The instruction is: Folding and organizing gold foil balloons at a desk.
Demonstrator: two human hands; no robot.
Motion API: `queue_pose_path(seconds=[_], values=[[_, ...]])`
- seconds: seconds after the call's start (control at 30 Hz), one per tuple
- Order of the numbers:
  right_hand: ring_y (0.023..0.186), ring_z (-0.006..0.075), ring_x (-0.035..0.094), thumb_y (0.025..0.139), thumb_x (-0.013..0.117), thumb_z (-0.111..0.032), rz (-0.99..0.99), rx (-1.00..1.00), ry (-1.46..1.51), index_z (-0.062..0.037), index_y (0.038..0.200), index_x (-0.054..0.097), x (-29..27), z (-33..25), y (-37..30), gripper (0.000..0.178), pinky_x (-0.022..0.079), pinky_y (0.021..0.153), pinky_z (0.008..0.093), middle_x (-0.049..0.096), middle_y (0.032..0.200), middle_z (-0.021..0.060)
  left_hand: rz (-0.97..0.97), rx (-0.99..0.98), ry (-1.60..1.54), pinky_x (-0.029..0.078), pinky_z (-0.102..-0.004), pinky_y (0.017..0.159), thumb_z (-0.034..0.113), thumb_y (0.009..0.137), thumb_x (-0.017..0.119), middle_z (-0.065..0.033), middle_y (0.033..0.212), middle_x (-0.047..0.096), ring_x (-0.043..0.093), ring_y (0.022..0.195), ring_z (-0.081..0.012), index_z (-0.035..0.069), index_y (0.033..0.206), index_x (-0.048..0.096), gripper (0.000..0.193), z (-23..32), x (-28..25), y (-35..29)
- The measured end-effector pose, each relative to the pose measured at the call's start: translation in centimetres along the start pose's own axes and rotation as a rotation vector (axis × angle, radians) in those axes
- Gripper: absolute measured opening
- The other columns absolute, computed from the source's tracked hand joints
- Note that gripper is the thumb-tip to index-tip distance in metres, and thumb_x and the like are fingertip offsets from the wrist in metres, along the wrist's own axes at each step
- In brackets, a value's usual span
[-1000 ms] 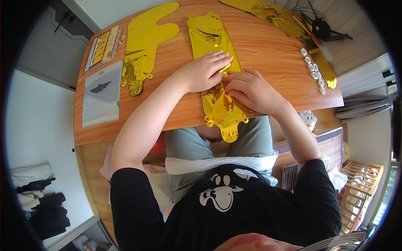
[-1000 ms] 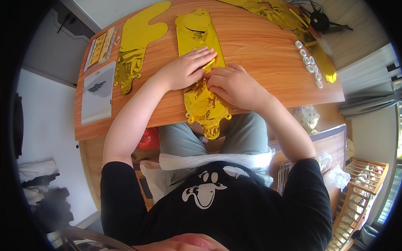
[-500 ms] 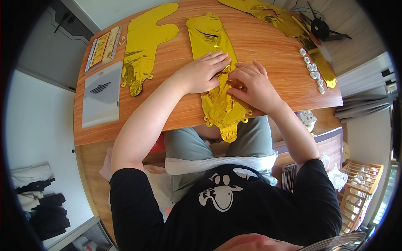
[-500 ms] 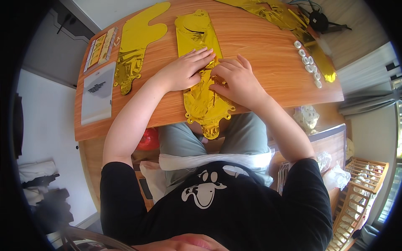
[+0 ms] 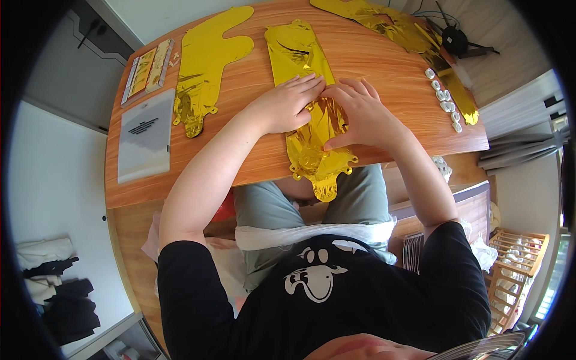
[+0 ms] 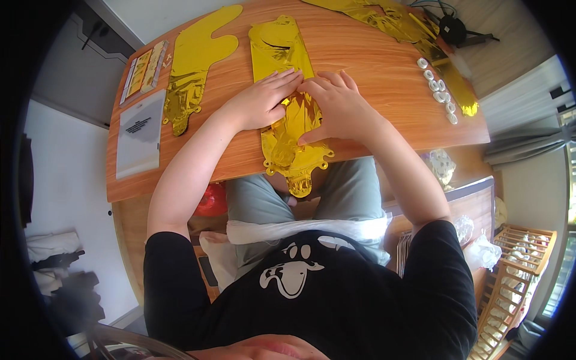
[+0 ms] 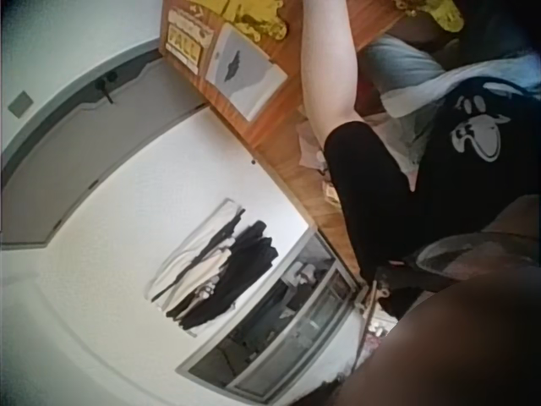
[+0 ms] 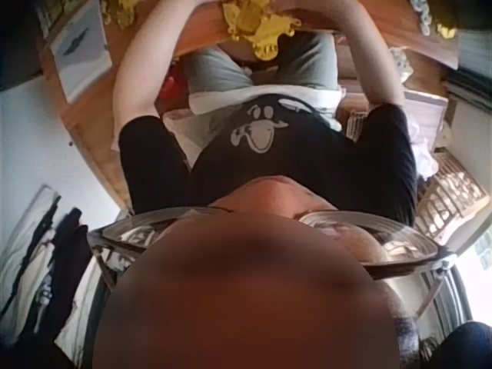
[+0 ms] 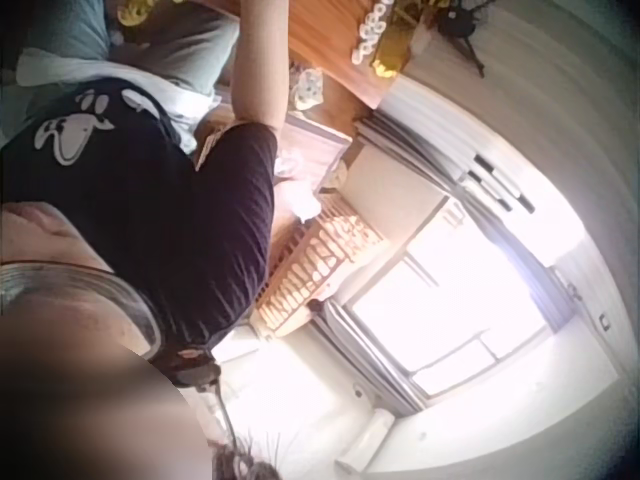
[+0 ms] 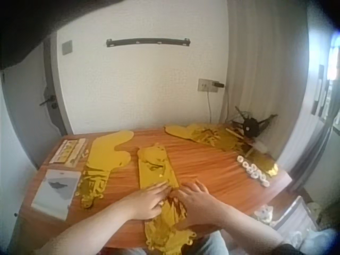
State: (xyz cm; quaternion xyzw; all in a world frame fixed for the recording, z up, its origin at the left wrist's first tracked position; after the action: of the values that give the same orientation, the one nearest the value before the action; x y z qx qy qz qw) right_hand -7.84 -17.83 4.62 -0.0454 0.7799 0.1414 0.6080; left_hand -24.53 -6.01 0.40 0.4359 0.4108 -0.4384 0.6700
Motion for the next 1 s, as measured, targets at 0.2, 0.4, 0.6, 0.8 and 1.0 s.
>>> queue_pose_path(seconds=[0.2, 0.4, 0.6, 0.8, 1.0], values=[[0.148, 0.0362, 0.036, 0.060, 0.089, -0.061, -0.075, -0.028, -0.033, -0.0087, 0.145, 0.050, 0.0, -0.7, -0.2, 0.107, 0.019, 0.126, 0.0577, 0.051, 0.149, 0.0163, 0.007, 0.014, 0.025, 0.025, -0.0438, 0.128, 0.011, 0.092, 0.051, -0.0208, 0.163, 0.038, 0.032, 0.154, -0.0331, -0.002, 0.156, 0.036, 0.068, -0.1, 0.1, -0.1], [0.142, 0.0352, 0.044, 0.068, 0.092, -0.044, -0.084, 0.036, 0.088, -0.0086, 0.140, 0.050, -0.4, 0.3, -0.5, 0.091, 0.032, 0.120, 0.0522, 0.053, 0.147, 0.0147, 0.035, 0.020, 0.074, 0.027, -0.0454, 0.127, 0.019, 0.094, 0.054, -0.0200, 0.161, 0.041, 0.034, 0.152, -0.0336, -0.003, 0.151, 0.042, 0.062, -0.1, 0.3, -0.2], [0.117, 0.0365, 0.065, 0.086, 0.067, 0.003, 0.121, -0.154, 0.228, -0.0025, 0.113, 0.068, -0.5, 3.0, -0.3, 0.028, 0.051, 0.102, 0.0432, 0.070, 0.119, 0.0158, -0.007, 0.022, 0.079, 0.027, -0.0460, 0.127, 0.016, 0.095, 0.052, -0.0199, 0.164, 0.036, 0.031, 0.154, -0.0334, -0.002, 0.154, 0.039, 0.063, -0.2, 0.4, -0.2], [0.112, 0.0354, 0.066, 0.086, 0.063, -0.002, 0.207, -0.312, 0.179, -0.0008, 0.102, 0.074, 0.1, 2.3, -1.0, 0.020, 0.052, 0.099, 0.0422, 0.072, 0.115, 0.0163, 0.020, 0.041, 0.078, 0.028, -0.0470, 0.127, 0.018, 0.096, 0.053, -0.0214, 0.163, 0.036, 0.033, 0.153, -0.0339, -0.004, 0.152, 0.041, 0.061, -0.2, 0.3, -0.2], [0.118, 0.0376, 0.064, 0.087, 0.063, 0.001, 0.117, -0.298, 0.222, -0.0002, 0.110, 0.072, 0.1, 2.0, -1.5, 0.025, 0.051, 0.104, 0.0440, 0.070, 0.121, 0.0185, 0.012, 0.069, 0.130, 0.026, -0.0456, 0.128, 0.017, 0.097, 0.052, -0.0214, 0.164, 0.034, 0.030, 0.155, -0.0326, -0.004, 0.155, 0.037, 0.064, -0.2, 0.5, -0.4]])
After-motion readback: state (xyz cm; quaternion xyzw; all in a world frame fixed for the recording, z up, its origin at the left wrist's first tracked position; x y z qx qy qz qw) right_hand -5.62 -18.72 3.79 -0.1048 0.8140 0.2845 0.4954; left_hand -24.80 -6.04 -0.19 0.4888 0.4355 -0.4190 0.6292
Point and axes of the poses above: each hand's wrist, its own y-axis towards the middle knuckle, its own x-axis out of the palm, z = x × y, the point moved 3 cm from there along y, towards the middle knuckle
